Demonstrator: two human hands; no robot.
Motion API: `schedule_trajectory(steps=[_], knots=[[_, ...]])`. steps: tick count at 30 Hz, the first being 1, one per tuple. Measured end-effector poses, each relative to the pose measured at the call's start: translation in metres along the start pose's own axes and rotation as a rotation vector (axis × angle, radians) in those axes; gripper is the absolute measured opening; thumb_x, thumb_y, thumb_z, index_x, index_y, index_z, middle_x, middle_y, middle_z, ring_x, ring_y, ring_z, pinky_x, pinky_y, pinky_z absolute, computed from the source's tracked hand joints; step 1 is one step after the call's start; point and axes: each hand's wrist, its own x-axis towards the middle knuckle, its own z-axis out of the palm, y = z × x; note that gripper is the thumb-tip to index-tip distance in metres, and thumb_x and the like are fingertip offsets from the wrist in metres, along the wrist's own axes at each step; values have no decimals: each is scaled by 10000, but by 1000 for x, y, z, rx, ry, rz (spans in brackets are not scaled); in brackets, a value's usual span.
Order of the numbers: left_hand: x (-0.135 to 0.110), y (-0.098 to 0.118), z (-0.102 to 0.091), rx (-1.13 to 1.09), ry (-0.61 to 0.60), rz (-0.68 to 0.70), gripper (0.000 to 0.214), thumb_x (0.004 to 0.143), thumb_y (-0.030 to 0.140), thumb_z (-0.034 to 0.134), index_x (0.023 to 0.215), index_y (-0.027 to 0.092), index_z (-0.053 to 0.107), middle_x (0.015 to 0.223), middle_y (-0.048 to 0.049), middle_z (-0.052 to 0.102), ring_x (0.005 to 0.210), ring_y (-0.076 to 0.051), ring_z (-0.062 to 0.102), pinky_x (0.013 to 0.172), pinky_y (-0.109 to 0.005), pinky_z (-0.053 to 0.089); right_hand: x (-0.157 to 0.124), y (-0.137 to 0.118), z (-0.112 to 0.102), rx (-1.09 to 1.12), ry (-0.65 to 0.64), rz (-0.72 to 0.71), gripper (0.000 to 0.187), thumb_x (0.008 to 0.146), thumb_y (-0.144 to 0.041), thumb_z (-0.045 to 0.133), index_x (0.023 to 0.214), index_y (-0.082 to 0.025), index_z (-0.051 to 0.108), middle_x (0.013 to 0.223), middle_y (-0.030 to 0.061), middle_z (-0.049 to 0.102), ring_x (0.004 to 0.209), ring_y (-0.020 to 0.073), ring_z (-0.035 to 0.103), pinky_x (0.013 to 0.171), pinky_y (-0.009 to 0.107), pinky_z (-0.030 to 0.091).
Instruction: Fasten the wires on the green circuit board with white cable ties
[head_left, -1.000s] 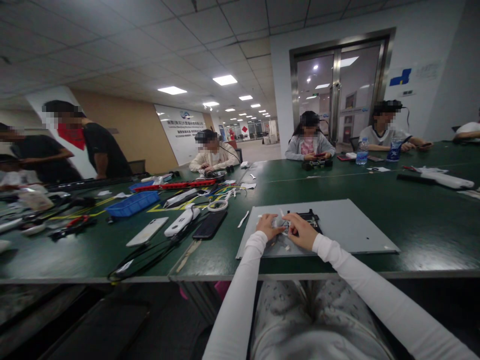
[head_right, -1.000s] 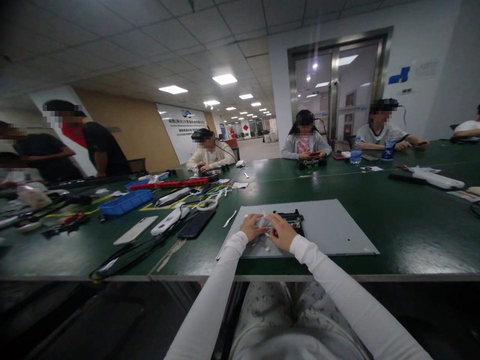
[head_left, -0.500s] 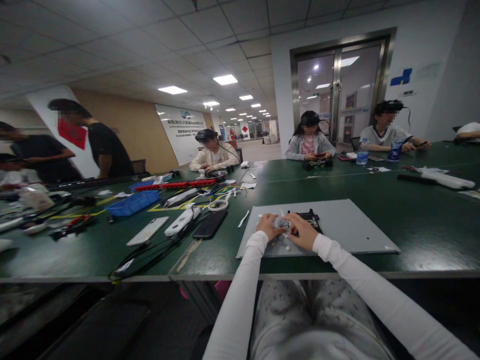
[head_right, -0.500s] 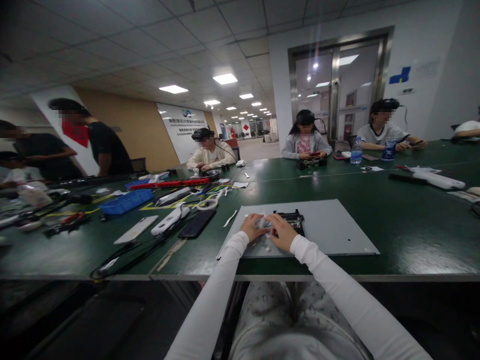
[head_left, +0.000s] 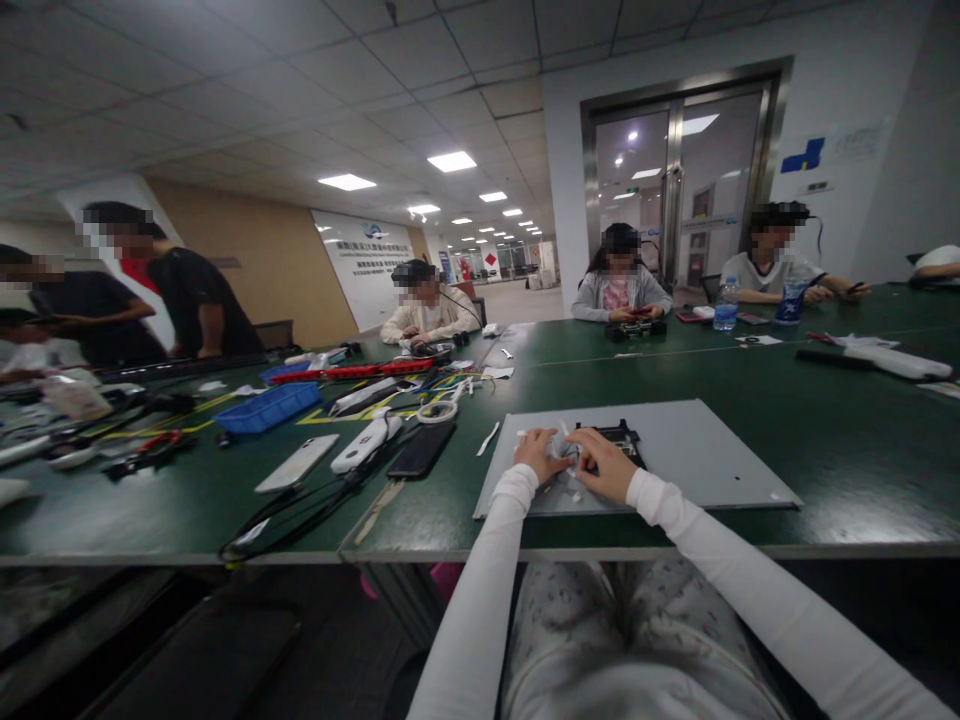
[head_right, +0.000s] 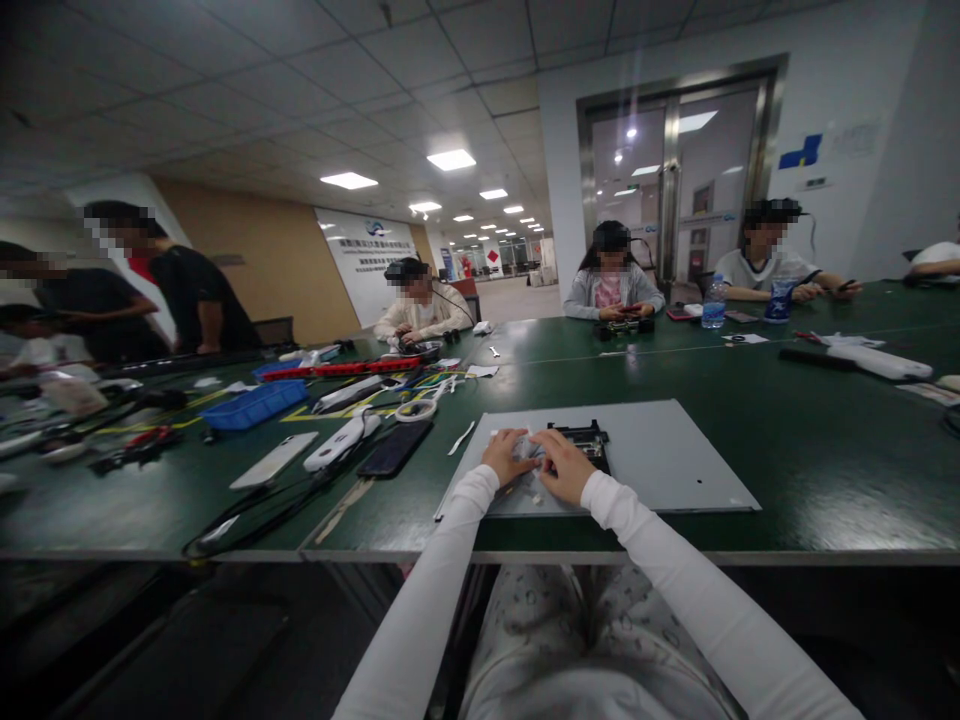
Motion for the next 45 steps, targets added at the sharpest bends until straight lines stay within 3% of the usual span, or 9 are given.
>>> schedule_trajectory(steps=[23,39,45], knots=[[-7,8,-8,80,-71,1,723,577,569,562,1196,274,334,1199,-50,381,1108,-243,346,871,-364,337,0,0,0,19,-7,-2,493,625,-103,507,1100,-188,405,1131,85,385,579,45,481,630,253,447],[-7,11,-12,102,-128,-9,731,584,581,548,1211,293,308,1228,-41,358,1137,-246,313,894,-390,318,-2,-1,-1,-39,-20,18,511,629,-33,433,1114,-193,404,1153,88,404,547,42,523,750,279,421],[-7,10,-11,102,-140,-6,741,566,560,577,1207,302,308,1231,-36,353,1136,-245,317,895,-392,320,-2,-1,-2,-113,-67,12,565,586,-2,416,1120,-186,406,1180,85,398,606,64,557,857,308,353]])
